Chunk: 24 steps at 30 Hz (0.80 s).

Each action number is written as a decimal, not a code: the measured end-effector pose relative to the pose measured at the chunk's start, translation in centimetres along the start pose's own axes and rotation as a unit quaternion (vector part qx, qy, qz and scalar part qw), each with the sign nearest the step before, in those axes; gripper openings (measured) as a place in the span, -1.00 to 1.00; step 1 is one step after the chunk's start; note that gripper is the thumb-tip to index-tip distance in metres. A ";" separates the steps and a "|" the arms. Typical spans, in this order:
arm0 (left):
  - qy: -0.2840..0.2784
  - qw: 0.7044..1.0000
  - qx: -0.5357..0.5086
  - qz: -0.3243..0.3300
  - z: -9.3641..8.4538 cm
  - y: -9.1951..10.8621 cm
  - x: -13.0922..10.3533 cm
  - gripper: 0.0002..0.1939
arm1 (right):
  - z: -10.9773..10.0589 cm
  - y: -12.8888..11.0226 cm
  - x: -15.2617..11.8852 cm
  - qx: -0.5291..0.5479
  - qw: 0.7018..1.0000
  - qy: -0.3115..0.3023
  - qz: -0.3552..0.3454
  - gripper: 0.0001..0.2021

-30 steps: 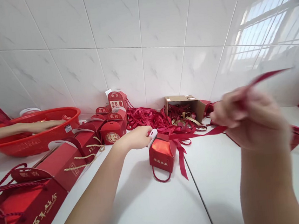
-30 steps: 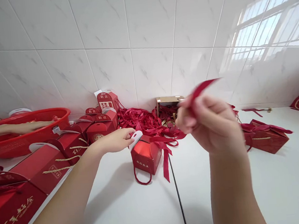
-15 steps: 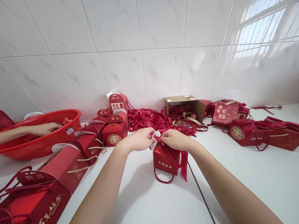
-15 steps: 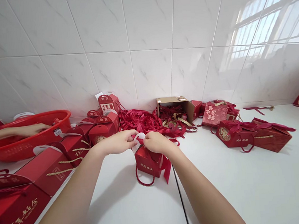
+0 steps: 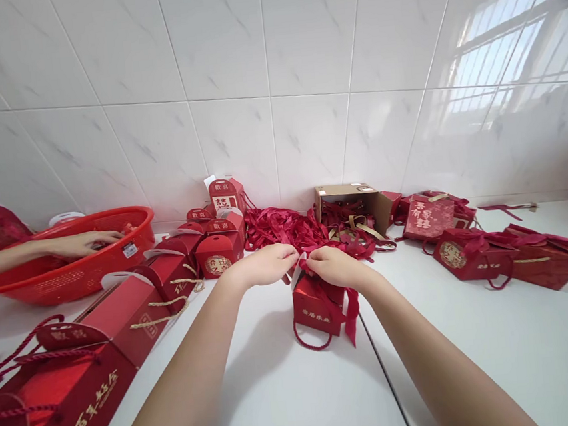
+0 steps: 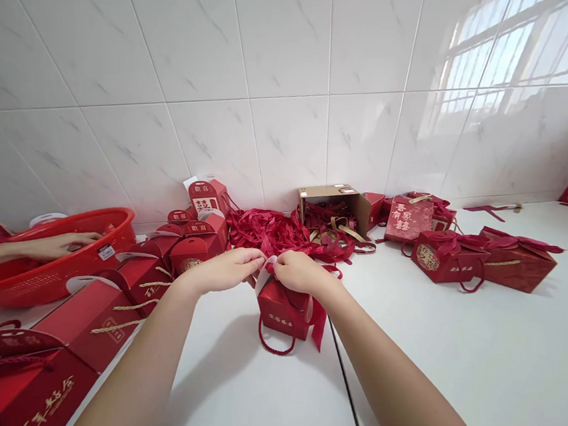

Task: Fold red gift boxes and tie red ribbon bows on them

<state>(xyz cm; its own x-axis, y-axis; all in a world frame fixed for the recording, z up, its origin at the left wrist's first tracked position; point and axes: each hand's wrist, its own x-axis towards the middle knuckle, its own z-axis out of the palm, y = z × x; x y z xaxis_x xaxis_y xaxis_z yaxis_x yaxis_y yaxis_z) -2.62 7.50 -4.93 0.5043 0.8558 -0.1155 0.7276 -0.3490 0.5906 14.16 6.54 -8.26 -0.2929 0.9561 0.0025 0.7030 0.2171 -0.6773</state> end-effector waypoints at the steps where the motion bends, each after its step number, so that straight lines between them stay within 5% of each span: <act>1: 0.012 1.000 0.007 -0.001 0.1 -0.1 0.2 -0.79 | 0.0 -0.1 0.0 -0.003 1.000 0.002 -0.004 -0.79; 5: 0.101 0.993 0.049 -0.040 -0.9 -0.8 0.2 -0.85 | -1.4 -0.6 -1.2 -0.019 0.999 0.028 -0.018 -0.71; 7: 0.193 0.975 0.074 -0.086 -2.5 -1.6 -0.8 -0.85 | -3.2 -0.8 -2.7 -0.023 0.997 0.066 -0.023 -0.73; 9: 0.338 0.924 0.101 -0.148 -4.7 -2.4 -2.4 -0.78 | -5.3 -0.7 -4.6 -0.016 0.992 0.126 -0.015 -0.76; 10: 0.455 0.864 0.114 -0.185 -5.7 -2.8 -3.2 -0.77 | -6.1 -0.5 -5.6 -0.007 0.988 0.156 -0.003 -0.75; 13: 0.563 0.803 0.109 -0.164 -7.2 -3.2 -4.6 -0.66 | -6.9 0.8 -7.6 0.005 0.985 0.168 0.044 -0.71; 16: 0.483 0.871 0.049 -0.080 -5.4 -2.9 -3.6 -0.68 | -4.8 2.6 -7.7 0.050 0.986 0.141 0.068 -0.66; 19: 0.279 0.960 -0.010 0.008 -1.0 -2.3 -1.3 -0.71 | -1.3 4.0 -6.6 0.093 0.984 0.134 0.066 -0.58; 24: 0.180 0.981 -0.061 0.047 5.5 -2.3 -0.6 -0.65 | 2.1 4.7 -6.0 0.165 0.983 0.077 0.022 -0.57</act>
<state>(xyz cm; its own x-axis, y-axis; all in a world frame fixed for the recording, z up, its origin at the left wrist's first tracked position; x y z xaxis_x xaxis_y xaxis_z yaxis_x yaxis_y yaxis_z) -2.02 5.73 -10.59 0.3537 0.9091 0.2200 0.6141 -0.4031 0.6786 17.86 1.42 -13.01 -0.1484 0.9870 0.0622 0.4566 0.1242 -0.8809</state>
